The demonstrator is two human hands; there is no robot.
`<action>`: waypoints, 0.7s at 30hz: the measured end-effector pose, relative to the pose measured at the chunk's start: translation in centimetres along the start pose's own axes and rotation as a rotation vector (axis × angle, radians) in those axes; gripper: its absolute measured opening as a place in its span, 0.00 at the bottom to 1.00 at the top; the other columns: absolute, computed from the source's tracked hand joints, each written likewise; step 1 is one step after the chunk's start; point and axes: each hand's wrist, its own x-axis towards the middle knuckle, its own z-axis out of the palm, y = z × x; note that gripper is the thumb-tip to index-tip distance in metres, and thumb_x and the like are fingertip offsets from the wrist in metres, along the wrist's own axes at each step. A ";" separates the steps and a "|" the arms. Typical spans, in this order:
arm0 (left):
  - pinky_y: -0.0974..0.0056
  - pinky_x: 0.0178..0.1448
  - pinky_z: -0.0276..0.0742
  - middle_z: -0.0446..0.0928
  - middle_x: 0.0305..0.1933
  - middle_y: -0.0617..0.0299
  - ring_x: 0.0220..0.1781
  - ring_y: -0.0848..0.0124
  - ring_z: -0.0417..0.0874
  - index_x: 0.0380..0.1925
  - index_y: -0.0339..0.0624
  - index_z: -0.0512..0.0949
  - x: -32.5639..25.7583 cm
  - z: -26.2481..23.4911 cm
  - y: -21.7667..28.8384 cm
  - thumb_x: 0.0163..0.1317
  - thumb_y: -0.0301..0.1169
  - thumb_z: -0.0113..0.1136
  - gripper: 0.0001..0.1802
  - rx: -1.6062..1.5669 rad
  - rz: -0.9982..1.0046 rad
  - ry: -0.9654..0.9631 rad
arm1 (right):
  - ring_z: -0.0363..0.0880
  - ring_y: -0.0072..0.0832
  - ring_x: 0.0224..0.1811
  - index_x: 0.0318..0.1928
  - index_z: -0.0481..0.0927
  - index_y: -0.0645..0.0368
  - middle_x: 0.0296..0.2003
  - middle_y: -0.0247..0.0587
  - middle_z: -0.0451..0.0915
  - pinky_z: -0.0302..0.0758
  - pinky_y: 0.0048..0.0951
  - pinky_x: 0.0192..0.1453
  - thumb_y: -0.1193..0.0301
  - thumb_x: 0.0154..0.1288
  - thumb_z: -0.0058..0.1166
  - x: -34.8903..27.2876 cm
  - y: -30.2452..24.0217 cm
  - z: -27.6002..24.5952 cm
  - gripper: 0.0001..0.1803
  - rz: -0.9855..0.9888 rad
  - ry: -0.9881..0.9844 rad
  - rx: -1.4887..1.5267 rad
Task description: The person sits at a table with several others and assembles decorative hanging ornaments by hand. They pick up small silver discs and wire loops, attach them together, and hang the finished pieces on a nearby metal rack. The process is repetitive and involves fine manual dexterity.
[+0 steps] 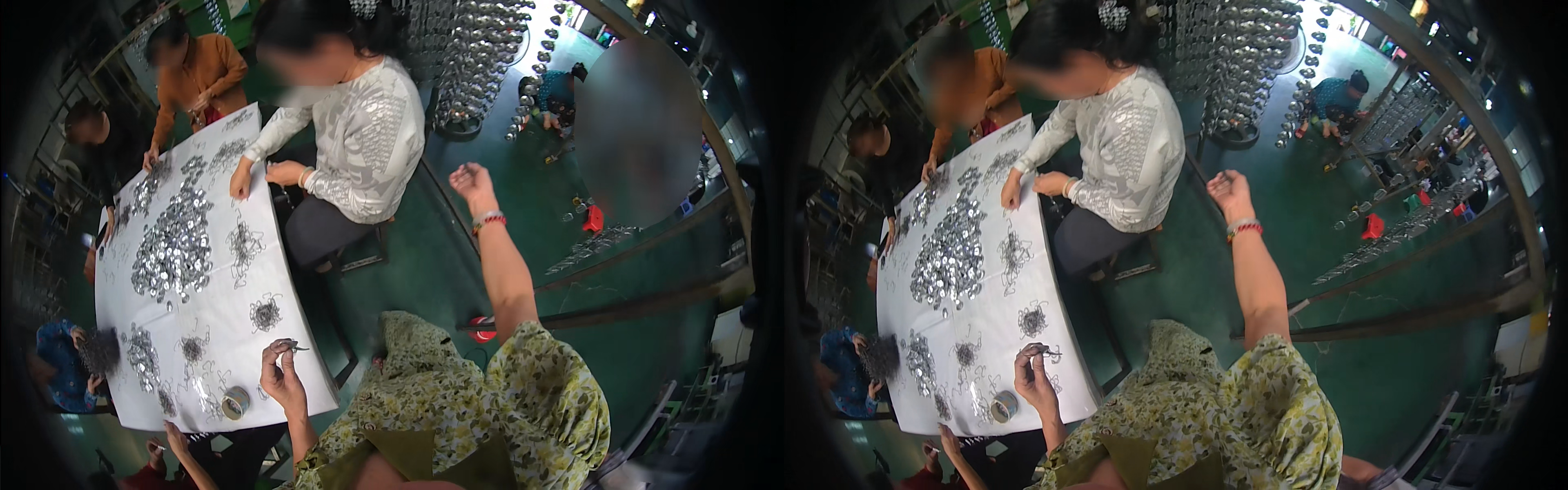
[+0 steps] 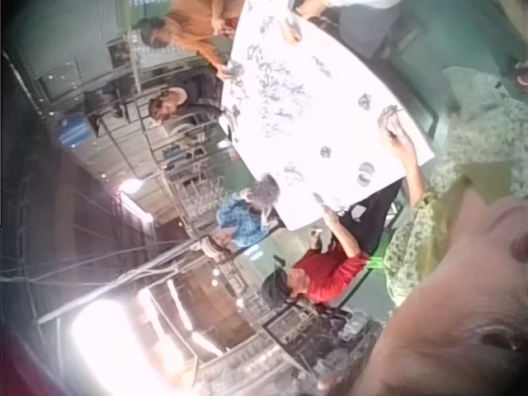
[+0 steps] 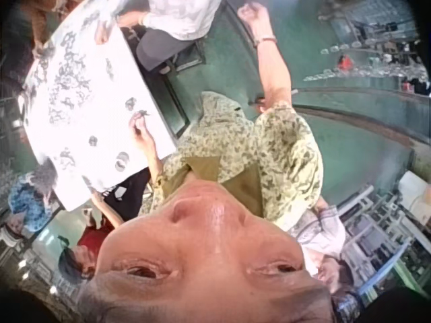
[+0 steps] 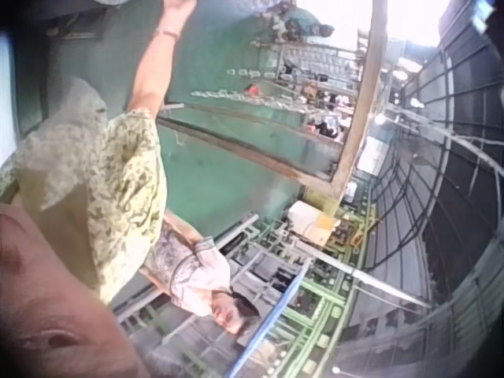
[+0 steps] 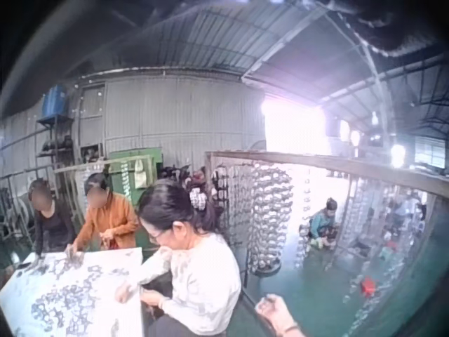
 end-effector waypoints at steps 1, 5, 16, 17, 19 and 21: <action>0.65 0.49 0.72 0.76 0.38 0.55 0.43 0.68 0.76 0.34 0.32 0.74 0.0 -0.2 -0.1 0.60 0.18 0.54 0.03 0.010 0.000 0.027 | 0.70 0.29 0.28 0.32 0.66 0.59 0.27 0.36 0.70 0.70 0.35 0.38 0.75 0.58 0.43 2.1 -0.8 -0.5 0.02 -0.068 0.060 -0.066; 0.64 0.50 0.72 0.76 0.39 0.52 0.42 0.68 0.77 0.38 0.32 0.71 0.7 -0.7 -0.5 0.62 0.18 0.52 0.05 0.024 0.031 0.130 | 0.68 0.26 0.26 0.42 0.70 0.62 0.24 0.34 0.69 0.71 0.32 0.37 0.76 0.60 0.41 4.2 -0.5 3.1 0.10 -0.254 0.128 -0.096; 0.65 0.53 0.72 0.76 0.43 0.52 0.45 0.67 0.78 0.38 0.32 0.74 5.1 3.6 -1.4 0.57 0.15 0.54 0.09 0.268 -0.013 0.488 | 0.70 0.27 0.20 0.32 0.80 0.60 0.21 0.38 0.72 0.72 0.45 0.37 0.70 0.57 0.51 -15.3 5.8 21.0 0.08 0.380 -2.037 0.055; 0.65 0.52 0.72 0.77 0.42 0.52 0.46 0.66 0.78 0.38 0.33 0.74 4.8 4.2 -1.0 0.57 0.15 0.55 0.09 0.245 0.011 0.491 | 0.71 0.28 0.20 0.32 0.82 0.61 0.20 0.40 0.74 0.74 0.45 0.35 0.71 0.57 0.53 -16.5 6.1 22.8 0.08 0.432 -2.209 0.197; 0.65 0.50 0.72 0.77 0.40 0.52 0.44 0.66 0.78 0.36 0.33 0.74 6.3 6.3 -0.1 0.54 0.14 0.57 0.09 0.213 0.090 0.458 | 0.75 0.30 0.21 0.36 0.83 0.63 0.22 0.46 0.77 0.78 0.47 0.38 0.74 0.57 0.53 -18.2 6.8 25.9 0.09 0.513 -2.325 0.377; 0.64 0.47 0.73 0.78 0.37 0.52 0.42 0.64 0.79 0.35 0.33 0.74 6.7 7.4 0.1 0.53 0.14 0.58 0.09 0.267 0.142 0.462 | 0.71 0.28 0.19 0.30 0.81 0.64 0.19 0.43 0.73 0.78 0.50 0.40 0.77 0.53 0.51 -18.9 8.1 27.4 0.06 0.646 -2.272 0.456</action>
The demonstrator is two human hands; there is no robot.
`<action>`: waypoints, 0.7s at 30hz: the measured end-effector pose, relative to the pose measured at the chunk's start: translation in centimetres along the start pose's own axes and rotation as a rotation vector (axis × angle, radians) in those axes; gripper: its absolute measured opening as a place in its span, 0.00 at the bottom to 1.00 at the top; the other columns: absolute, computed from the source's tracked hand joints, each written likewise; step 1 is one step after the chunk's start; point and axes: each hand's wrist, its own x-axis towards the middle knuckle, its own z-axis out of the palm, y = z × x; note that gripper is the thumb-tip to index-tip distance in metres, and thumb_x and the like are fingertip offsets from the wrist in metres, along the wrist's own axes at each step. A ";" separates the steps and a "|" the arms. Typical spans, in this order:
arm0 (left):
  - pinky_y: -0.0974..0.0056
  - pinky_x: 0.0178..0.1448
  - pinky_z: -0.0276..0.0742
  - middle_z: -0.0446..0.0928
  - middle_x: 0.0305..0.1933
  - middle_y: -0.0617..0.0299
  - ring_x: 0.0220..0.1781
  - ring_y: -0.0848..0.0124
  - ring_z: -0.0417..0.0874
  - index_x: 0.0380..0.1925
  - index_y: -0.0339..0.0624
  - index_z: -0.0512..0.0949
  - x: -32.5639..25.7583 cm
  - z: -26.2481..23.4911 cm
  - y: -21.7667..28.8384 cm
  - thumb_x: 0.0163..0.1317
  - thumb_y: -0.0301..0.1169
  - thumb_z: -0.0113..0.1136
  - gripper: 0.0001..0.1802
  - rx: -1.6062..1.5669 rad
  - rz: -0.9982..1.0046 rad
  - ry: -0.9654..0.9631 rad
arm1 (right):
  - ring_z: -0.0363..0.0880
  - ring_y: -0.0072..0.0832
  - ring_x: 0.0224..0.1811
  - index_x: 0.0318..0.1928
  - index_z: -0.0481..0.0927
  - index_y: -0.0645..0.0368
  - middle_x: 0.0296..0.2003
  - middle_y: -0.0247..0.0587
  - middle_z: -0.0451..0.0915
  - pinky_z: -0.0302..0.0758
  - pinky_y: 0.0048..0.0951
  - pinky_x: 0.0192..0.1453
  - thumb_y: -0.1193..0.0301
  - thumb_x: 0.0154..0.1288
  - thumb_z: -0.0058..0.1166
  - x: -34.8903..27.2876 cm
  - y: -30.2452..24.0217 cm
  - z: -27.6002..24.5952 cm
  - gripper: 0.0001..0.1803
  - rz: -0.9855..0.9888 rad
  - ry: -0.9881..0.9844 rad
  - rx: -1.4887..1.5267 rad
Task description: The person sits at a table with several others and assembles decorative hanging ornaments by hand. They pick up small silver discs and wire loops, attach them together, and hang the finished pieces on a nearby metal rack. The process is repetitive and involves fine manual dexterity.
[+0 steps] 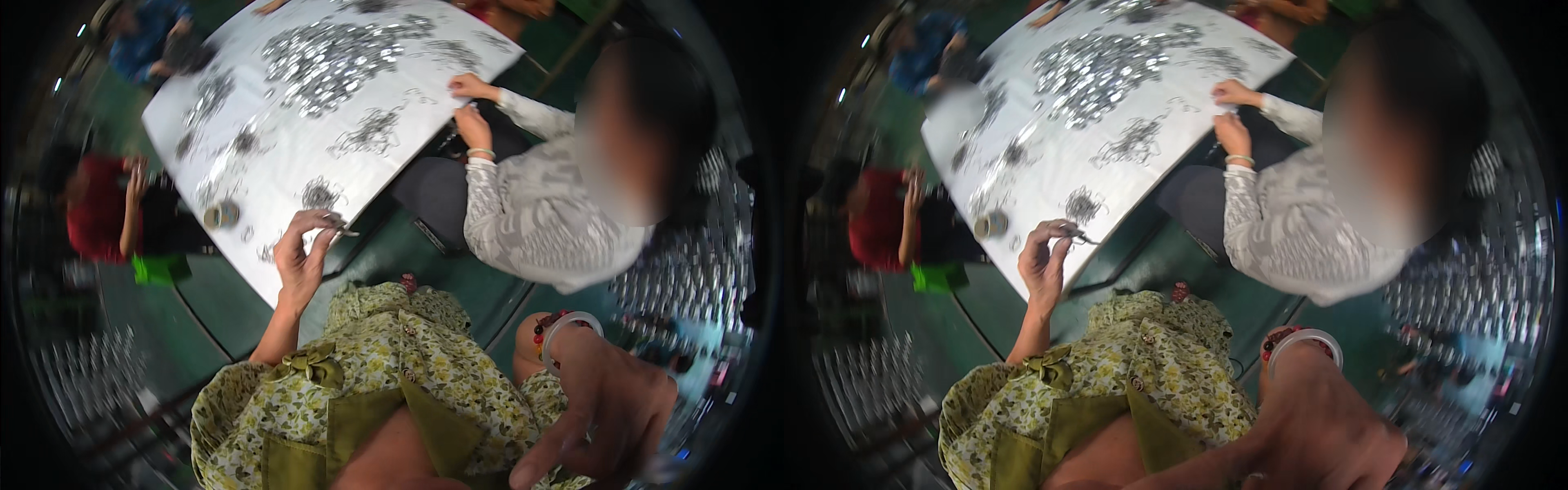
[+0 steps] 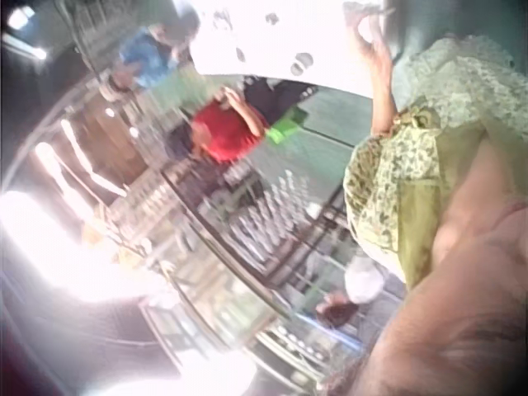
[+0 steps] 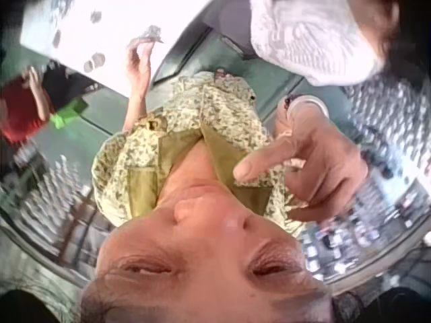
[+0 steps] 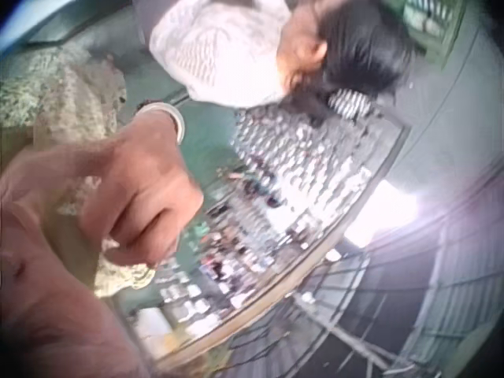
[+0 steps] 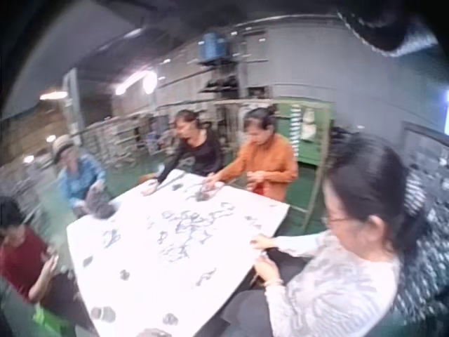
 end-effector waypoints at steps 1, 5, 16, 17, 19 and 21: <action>0.63 0.47 0.74 0.79 0.36 0.54 0.41 0.64 0.79 0.34 0.34 0.74 -0.3 0.5 0.5 0.53 0.14 0.59 0.09 0.006 0.024 0.026 | 0.70 0.27 0.18 0.27 0.79 0.64 0.18 0.41 0.71 0.79 0.52 0.41 0.79 0.52 0.50 0.5 0.7 -0.4 0.05 -0.008 0.013 0.058; 0.64 0.43 0.74 0.79 0.36 0.55 0.39 0.64 0.80 0.32 0.37 0.74 -1.9 1.9 3.0 0.52 0.16 0.61 0.09 0.178 0.052 0.081 | 0.65 0.24 0.16 0.17 0.75 0.63 0.13 0.35 0.64 0.80 0.55 0.44 0.84 0.46 0.46 1.9 2.9 -1.9 0.07 -0.085 0.098 0.241; 0.64 0.40 0.74 0.79 0.35 0.54 0.37 0.64 0.80 0.32 0.36 0.73 -1.8 0.3 3.1 0.52 0.16 0.61 0.09 0.309 -0.010 0.248 | 0.69 0.23 0.22 0.21 0.69 0.59 0.19 0.33 0.66 0.79 0.42 0.43 0.80 0.51 0.42 2.6 7.2 -7.6 0.05 -0.053 -0.070 0.492; 0.64 0.40 0.74 0.79 0.35 0.54 0.37 0.64 0.80 0.32 0.36 0.73 -1.6 -0.1 2.8 0.52 0.16 0.60 0.09 0.313 -0.012 0.254 | 0.69 0.23 0.23 0.23 0.69 0.60 0.20 0.34 0.67 0.79 0.41 0.43 0.79 0.52 0.43 2.7 8.1 -8.0 0.04 -0.041 -0.083 0.509; 0.64 0.40 0.75 0.78 0.36 0.54 0.38 0.63 0.80 0.33 0.35 0.73 -1.0 -1.2 2.0 0.52 0.16 0.60 0.09 0.320 -0.016 0.263 | 0.71 0.23 0.25 0.27 0.70 0.61 0.23 0.35 0.68 0.78 0.39 0.43 0.77 0.54 0.43 2.7 9.6 -9.4 0.02 -0.001 -0.120 0.540; 0.64 0.41 0.75 0.78 0.36 0.53 0.39 0.63 0.80 0.34 0.35 0.74 0.2 -2.5 1.1 0.52 0.15 0.60 0.09 0.298 -0.010 0.246 | 0.72 0.23 0.27 0.32 0.70 0.62 0.26 0.36 0.70 0.77 0.36 0.42 0.76 0.56 0.44 2.6 11.5 -11.5 0.03 0.063 -0.169 0.562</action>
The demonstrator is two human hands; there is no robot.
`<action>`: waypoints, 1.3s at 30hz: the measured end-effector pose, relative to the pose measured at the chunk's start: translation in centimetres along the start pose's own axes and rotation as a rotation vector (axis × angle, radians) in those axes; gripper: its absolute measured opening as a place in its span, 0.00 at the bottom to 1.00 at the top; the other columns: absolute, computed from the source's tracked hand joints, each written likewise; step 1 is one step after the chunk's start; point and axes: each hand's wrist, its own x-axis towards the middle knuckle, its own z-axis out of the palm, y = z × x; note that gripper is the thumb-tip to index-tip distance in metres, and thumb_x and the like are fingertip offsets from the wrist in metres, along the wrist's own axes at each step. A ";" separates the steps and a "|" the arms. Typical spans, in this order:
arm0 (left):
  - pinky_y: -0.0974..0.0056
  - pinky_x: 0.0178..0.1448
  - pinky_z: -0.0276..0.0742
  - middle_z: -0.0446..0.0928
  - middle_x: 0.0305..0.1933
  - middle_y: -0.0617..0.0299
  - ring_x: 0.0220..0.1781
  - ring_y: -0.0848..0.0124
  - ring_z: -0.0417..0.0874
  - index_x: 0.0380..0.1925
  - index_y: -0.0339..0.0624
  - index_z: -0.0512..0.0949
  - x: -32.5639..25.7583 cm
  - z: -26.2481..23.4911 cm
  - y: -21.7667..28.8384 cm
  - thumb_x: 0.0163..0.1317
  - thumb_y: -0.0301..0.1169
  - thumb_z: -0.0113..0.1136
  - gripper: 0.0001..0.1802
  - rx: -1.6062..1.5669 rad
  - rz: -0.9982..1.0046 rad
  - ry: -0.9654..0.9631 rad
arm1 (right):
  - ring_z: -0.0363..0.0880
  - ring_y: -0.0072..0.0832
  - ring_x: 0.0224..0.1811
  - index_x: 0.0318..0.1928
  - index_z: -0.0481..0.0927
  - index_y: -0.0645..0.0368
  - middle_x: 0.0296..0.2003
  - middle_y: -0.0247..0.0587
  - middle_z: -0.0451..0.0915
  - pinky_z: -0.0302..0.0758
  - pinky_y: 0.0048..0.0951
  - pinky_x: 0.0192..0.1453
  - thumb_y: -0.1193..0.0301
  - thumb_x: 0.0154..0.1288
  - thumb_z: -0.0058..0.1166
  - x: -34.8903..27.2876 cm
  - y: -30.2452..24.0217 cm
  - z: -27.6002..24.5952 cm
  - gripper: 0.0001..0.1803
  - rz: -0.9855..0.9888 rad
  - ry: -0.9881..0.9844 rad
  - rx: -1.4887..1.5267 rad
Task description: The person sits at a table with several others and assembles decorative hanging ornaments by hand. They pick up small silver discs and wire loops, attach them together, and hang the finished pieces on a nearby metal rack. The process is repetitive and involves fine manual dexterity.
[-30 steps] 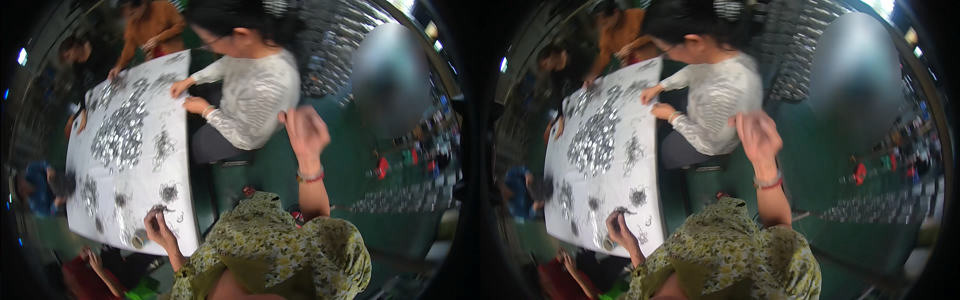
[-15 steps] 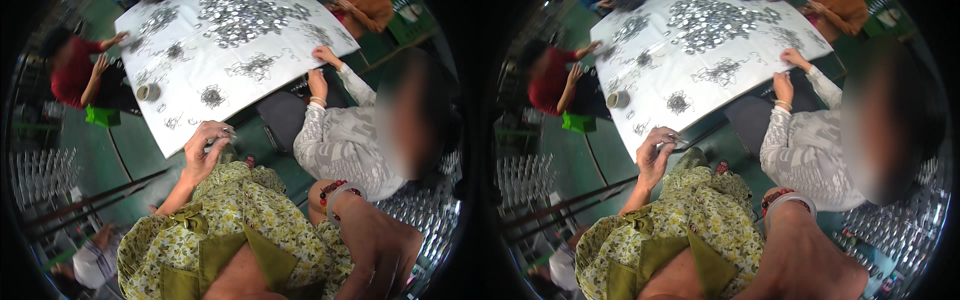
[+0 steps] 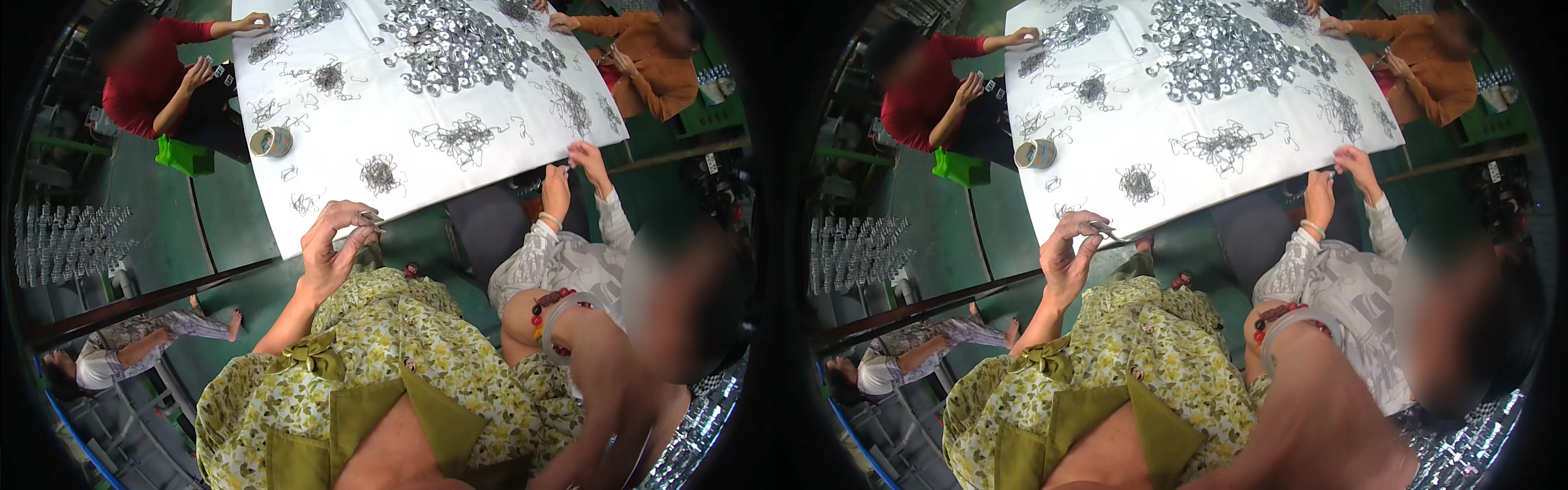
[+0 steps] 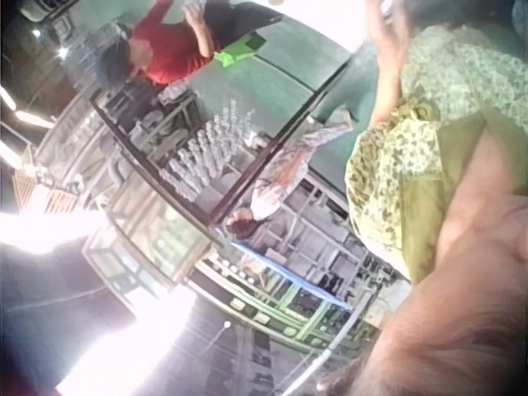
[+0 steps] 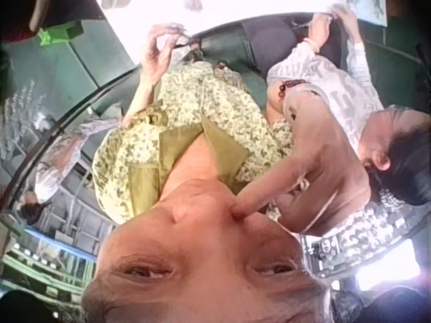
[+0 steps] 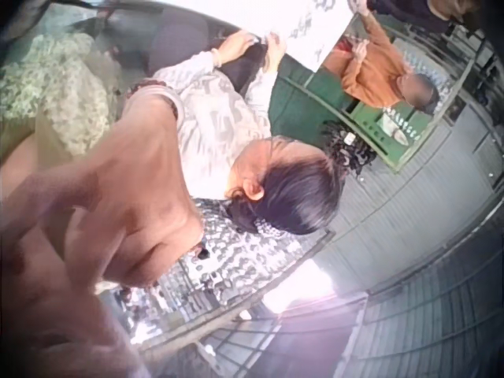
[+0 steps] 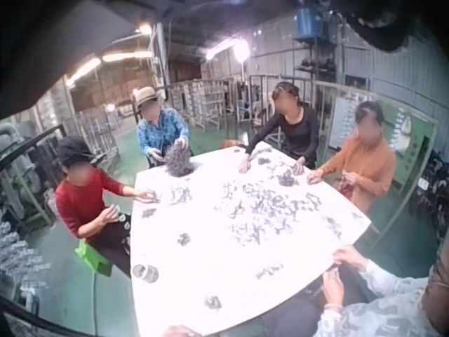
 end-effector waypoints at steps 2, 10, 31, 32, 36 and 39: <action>0.64 0.41 0.75 0.78 0.36 0.53 0.39 0.63 0.79 0.33 0.35 0.74 1.4 -0.6 -1.5 0.52 0.15 0.60 0.09 -0.015 0.000 0.002 | 0.73 0.23 0.29 0.36 0.71 0.63 0.28 0.37 0.72 0.76 0.34 0.42 0.74 0.57 0.45 -2.0 0.9 -4.1 0.06 0.117 0.036 0.003; 0.62 0.43 0.74 0.79 0.37 0.52 0.37 0.62 0.79 0.33 0.36 0.73 6.5 -3.9 -6.7 0.50 0.14 0.59 0.10 -0.142 -0.026 -0.090 | 0.77 0.23 0.38 0.52 0.73 0.67 0.39 0.42 0.79 0.73 0.24 0.41 0.68 0.65 0.49 -32.6 10.6 -27.8 0.19 1.337 0.810 -1.234; 0.63 0.44 0.72 0.79 0.34 0.58 0.36 0.63 0.80 0.36 0.38 0.77 9.5 -3.2 -11.7 0.53 0.21 0.61 0.09 -0.023 -0.214 -0.032 | 0.80 0.24 0.33 0.42 0.77 0.69 0.33 0.41 0.81 0.75 0.22 0.38 0.72 0.63 0.52 -22.3 16.4 -21.2 0.11 1.190 1.352 -0.684; 0.64 0.44 0.72 0.80 0.35 0.58 0.36 0.63 0.80 0.36 0.38 0.77 9.6 -2.3 -11.8 0.54 0.21 0.60 0.09 -0.045 -0.246 -0.045 | 0.80 0.25 0.33 0.43 0.77 0.68 0.34 0.41 0.81 0.76 0.23 0.38 0.74 0.63 0.52 -19.8 16.4 -19.5 0.11 1.129 1.359 -0.589; 0.64 0.44 0.75 0.81 0.34 0.59 0.39 0.66 0.80 0.36 0.38 0.79 10.4 -0.4 -10.8 0.55 0.23 0.61 0.07 -0.015 -0.306 -0.121 | 0.79 0.25 0.36 0.47 0.76 0.71 0.37 0.43 0.81 0.76 0.23 0.42 0.79 0.62 0.52 -14.8 15.9 -15.2 0.13 1.040 1.318 -0.688; 0.63 0.43 0.74 0.81 0.33 0.60 0.38 0.65 0.80 0.35 0.40 0.79 10.5 1.0 -10.5 0.55 0.24 0.61 0.07 0.017 -0.211 -0.141 | 0.78 0.25 0.40 0.48 0.75 0.73 0.38 0.44 0.80 0.76 0.24 0.45 0.80 0.62 0.52 -12.1 15.1 -13.5 0.14 0.949 1.274 -0.754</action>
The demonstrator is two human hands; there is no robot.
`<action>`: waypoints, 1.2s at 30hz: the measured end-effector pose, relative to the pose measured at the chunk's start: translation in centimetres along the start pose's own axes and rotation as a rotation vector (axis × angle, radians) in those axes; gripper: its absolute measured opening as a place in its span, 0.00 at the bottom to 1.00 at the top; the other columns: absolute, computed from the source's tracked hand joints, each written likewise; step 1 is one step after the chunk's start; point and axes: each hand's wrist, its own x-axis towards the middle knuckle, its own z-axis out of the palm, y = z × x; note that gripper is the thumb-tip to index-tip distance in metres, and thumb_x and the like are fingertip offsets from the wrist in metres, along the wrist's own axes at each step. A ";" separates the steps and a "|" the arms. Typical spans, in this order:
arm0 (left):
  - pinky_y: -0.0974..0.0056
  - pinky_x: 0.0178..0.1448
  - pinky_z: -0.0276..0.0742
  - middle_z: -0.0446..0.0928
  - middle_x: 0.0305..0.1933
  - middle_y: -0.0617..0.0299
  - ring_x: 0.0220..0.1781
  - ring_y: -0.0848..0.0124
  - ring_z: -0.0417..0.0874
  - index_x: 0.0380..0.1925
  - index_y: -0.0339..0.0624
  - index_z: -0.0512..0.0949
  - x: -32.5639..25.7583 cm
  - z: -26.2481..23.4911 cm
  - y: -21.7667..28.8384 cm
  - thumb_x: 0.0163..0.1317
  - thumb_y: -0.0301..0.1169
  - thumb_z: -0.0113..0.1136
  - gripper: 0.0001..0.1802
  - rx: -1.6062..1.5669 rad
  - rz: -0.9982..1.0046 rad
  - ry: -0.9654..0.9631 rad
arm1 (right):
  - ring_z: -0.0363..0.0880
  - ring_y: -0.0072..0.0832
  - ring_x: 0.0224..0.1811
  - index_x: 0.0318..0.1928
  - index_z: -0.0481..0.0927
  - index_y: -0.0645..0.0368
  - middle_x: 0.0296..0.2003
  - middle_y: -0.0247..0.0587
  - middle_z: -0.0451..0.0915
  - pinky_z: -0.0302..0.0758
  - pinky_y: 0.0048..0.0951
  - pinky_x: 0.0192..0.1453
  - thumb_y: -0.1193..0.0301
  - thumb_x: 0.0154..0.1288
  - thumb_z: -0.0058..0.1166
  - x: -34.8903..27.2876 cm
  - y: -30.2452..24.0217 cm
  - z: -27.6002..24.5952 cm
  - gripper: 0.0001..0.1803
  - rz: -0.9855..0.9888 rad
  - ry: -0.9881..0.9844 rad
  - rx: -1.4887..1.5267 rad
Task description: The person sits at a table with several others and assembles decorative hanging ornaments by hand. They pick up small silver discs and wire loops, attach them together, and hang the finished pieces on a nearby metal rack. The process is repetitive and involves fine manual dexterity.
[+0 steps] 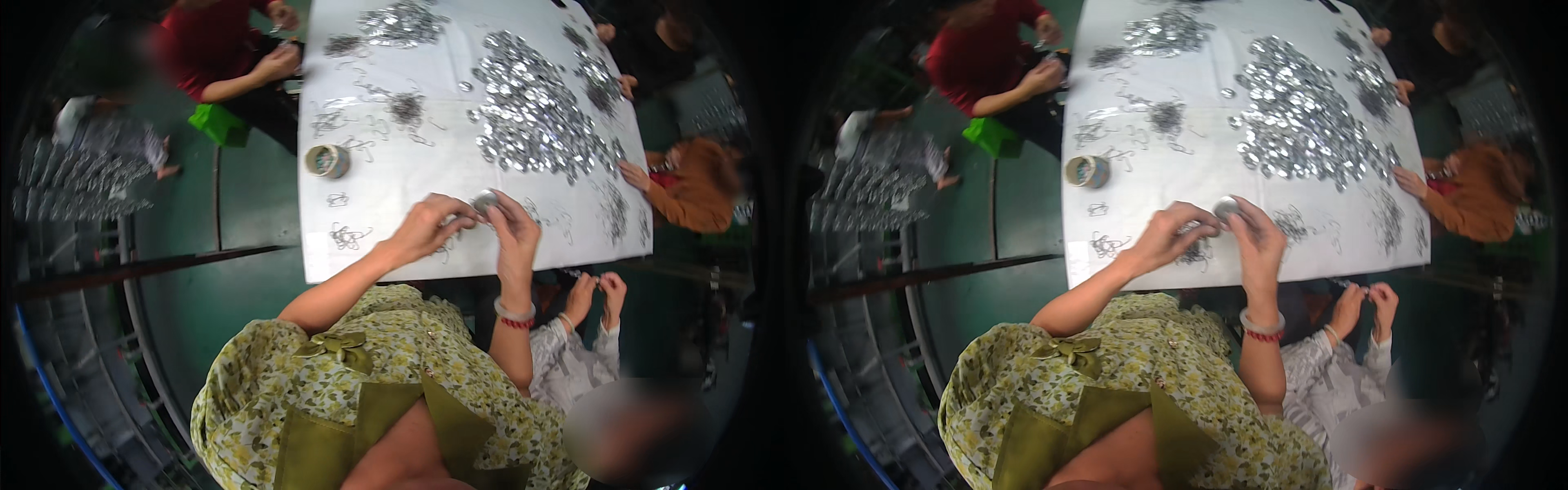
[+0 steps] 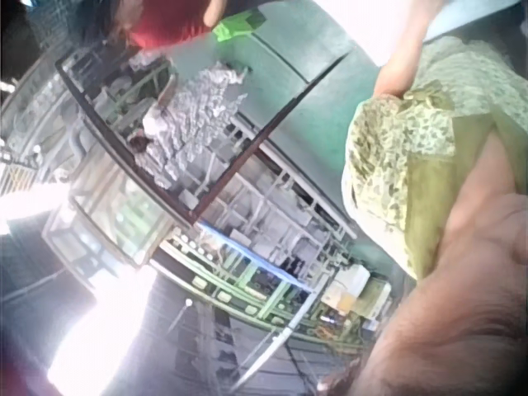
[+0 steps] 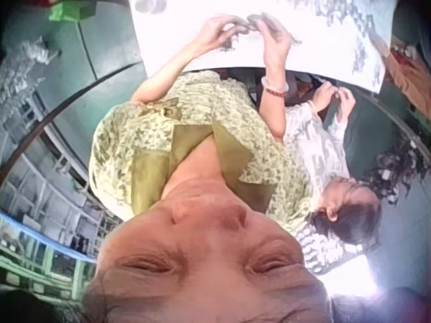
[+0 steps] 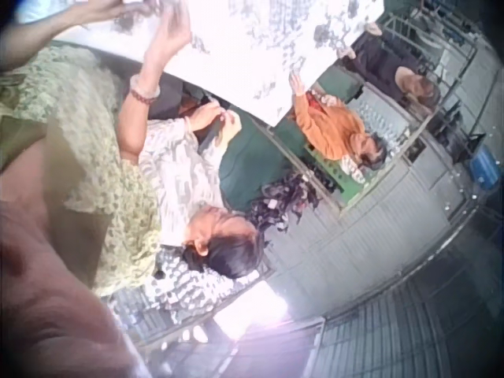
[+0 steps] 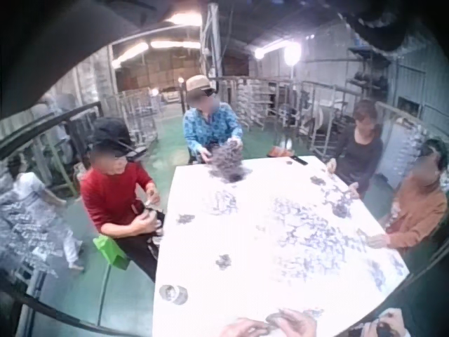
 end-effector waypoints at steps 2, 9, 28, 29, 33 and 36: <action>0.62 0.44 0.74 0.81 0.32 0.61 0.37 0.64 0.80 0.35 0.41 0.79 0.0 0.0 0.2 0.55 0.25 0.61 0.07 -0.006 0.022 -0.007 | 0.78 0.25 0.40 0.47 0.76 0.72 0.38 0.44 0.80 0.75 0.24 0.45 0.81 0.61 0.53 -1.1 -1.6 0.4 0.14 0.006 0.006 -0.045; 0.61 0.45 0.72 0.80 0.31 0.63 0.36 0.63 0.78 0.34 0.42 0.79 -1.3 -0.6 -1.1 0.54 0.26 0.62 0.07 0.091 -0.020 -0.003 | 0.77 0.27 0.33 0.42 0.78 0.71 0.35 0.44 0.80 0.73 0.26 0.41 0.81 0.59 0.55 -0.9 1.5 -0.6 0.10 0.091 -0.021 0.178; 0.54 0.38 0.79 0.77 0.34 0.53 0.42 0.57 0.77 0.27 0.36 0.79 3.2 -8.3 -22.4 0.48 0.26 0.54 0.07 1.120 -0.200 -0.507 | 0.77 0.25 0.36 0.36 0.79 0.72 0.33 0.43 0.79 0.72 0.25 0.45 0.86 0.52 0.56 0.6 -0.7 -0.9 0.09 0.023 0.191 0.032; 0.54 0.38 0.79 0.77 0.35 0.52 0.43 0.57 0.77 0.27 0.36 0.79 2.8 -8.4 -23.0 0.49 0.27 0.54 0.08 1.134 -0.176 -0.493 | 0.77 0.25 0.37 0.37 0.79 0.72 0.34 0.43 0.80 0.72 0.25 0.45 0.86 0.52 0.56 0.7 -0.3 -1.2 0.09 0.030 0.190 0.022; 0.56 0.43 0.78 0.74 0.40 0.49 0.46 0.54 0.75 0.38 0.32 0.73 2.3 -8.1 -22.1 0.54 0.27 0.49 0.12 1.107 -0.154 -0.417 | 0.78 0.27 0.38 0.39 0.78 0.72 0.35 0.45 0.80 0.73 0.26 0.48 0.86 0.53 0.55 -0.1 0.1 -1.9 0.11 -0.018 0.222 0.079; 0.53 0.42 0.75 0.74 0.35 0.42 0.43 0.50 0.76 0.36 0.32 0.70 3.2 -8.2 -18.6 0.57 0.25 0.46 0.09 0.725 -0.104 -0.285 | 0.77 0.29 0.45 0.46 0.76 0.73 0.44 0.49 0.78 0.72 0.28 0.53 0.85 0.55 0.54 -1.0 0.1 -2.3 0.16 -0.045 0.245 0.034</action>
